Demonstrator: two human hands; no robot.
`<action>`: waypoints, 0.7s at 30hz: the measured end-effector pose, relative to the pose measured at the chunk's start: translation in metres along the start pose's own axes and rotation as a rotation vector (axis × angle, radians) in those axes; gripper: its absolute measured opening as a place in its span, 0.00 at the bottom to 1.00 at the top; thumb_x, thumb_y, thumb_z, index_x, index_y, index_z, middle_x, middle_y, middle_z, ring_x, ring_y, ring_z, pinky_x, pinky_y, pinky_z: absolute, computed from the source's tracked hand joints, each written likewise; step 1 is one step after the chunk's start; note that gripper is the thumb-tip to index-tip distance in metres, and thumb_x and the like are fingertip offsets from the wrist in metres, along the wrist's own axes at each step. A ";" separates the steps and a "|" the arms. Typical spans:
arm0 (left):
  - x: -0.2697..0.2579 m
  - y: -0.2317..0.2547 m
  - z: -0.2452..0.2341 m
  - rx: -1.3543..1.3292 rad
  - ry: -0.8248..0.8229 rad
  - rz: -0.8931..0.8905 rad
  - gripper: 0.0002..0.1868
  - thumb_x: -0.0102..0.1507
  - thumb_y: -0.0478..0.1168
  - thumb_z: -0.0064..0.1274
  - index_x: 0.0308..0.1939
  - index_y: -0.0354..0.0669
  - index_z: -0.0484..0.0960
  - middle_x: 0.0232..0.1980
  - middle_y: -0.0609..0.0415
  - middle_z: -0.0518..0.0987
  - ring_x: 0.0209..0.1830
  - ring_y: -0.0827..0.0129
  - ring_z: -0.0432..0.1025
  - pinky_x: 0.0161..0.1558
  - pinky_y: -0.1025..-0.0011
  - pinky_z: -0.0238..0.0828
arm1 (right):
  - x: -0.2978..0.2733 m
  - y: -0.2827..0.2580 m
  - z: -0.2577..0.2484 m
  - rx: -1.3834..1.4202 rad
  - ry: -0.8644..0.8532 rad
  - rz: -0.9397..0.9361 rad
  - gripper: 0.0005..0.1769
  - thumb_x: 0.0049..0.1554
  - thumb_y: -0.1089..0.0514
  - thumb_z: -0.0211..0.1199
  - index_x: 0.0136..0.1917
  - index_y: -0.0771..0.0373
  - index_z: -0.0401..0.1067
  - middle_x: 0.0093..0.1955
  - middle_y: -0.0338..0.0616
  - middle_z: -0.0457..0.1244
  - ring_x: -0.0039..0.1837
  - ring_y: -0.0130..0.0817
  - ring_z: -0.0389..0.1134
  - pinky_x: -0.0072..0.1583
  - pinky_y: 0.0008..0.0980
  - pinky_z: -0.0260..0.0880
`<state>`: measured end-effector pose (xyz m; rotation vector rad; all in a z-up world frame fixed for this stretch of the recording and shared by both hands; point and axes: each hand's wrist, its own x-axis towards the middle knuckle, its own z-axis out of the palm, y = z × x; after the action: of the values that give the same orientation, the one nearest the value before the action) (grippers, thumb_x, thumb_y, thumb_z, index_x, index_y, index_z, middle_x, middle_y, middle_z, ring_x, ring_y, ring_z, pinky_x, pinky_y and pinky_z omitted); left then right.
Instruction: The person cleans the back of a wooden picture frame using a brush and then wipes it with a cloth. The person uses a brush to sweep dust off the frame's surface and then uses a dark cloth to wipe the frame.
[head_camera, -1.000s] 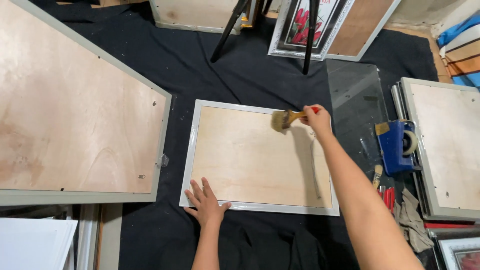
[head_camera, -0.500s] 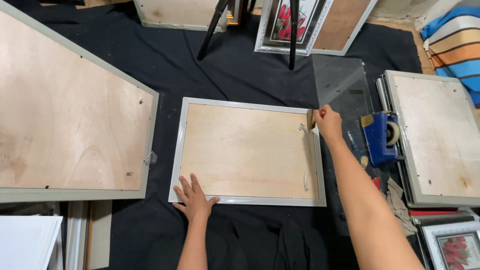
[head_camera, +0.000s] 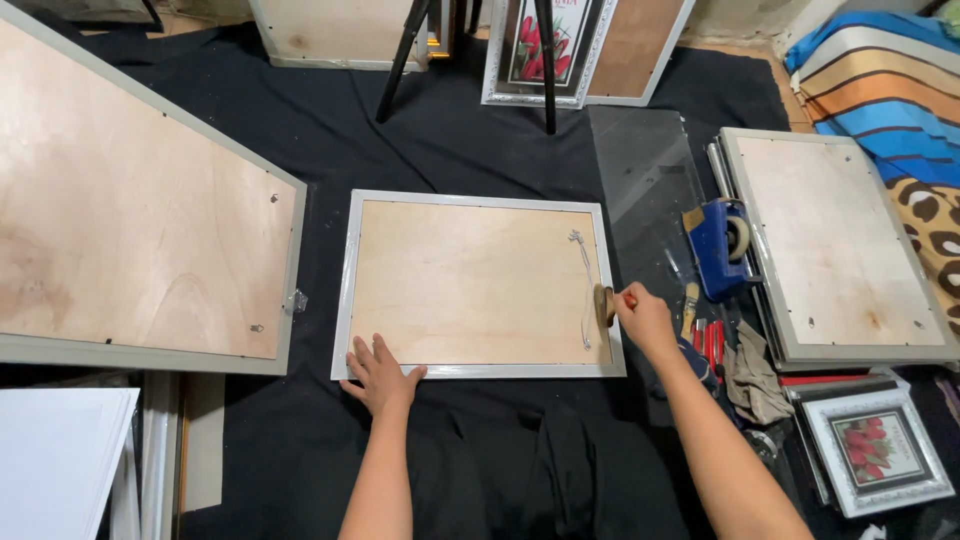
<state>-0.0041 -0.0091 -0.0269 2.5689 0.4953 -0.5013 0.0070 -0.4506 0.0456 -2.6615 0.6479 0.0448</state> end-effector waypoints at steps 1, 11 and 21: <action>-0.002 0.002 -0.005 -0.002 -0.001 0.002 0.57 0.59 0.56 0.66 0.82 0.51 0.47 0.85 0.47 0.37 0.84 0.44 0.32 0.73 0.29 0.30 | -0.016 0.003 -0.005 -0.002 0.002 0.000 0.14 0.62 0.45 0.60 0.51 0.54 0.77 0.44 0.55 0.71 0.53 0.57 0.73 0.53 0.51 0.74; -0.006 -0.027 -0.050 -0.518 0.182 -0.079 0.33 0.67 0.58 0.53 0.74 0.58 0.66 0.77 0.55 0.59 0.77 0.54 0.51 0.67 0.44 0.49 | -0.089 0.008 -0.070 -0.064 -0.125 0.080 0.20 0.62 0.36 0.57 0.53 0.49 0.78 0.50 0.56 0.73 0.62 0.60 0.71 0.63 0.53 0.69; -0.021 -0.088 -0.084 -1.485 -0.056 -0.341 0.28 0.71 0.48 0.45 0.73 0.44 0.63 0.78 0.43 0.62 0.81 0.47 0.52 0.75 0.45 0.43 | -0.093 -0.083 0.038 -0.160 -0.110 -0.172 0.16 0.60 0.49 0.53 0.46 0.64 0.71 0.44 0.66 0.70 0.52 0.63 0.74 0.56 0.55 0.74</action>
<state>-0.0377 0.1014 0.0178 1.0516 0.8486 -0.1533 -0.0368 -0.3279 0.0535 -2.8337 0.3943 0.2008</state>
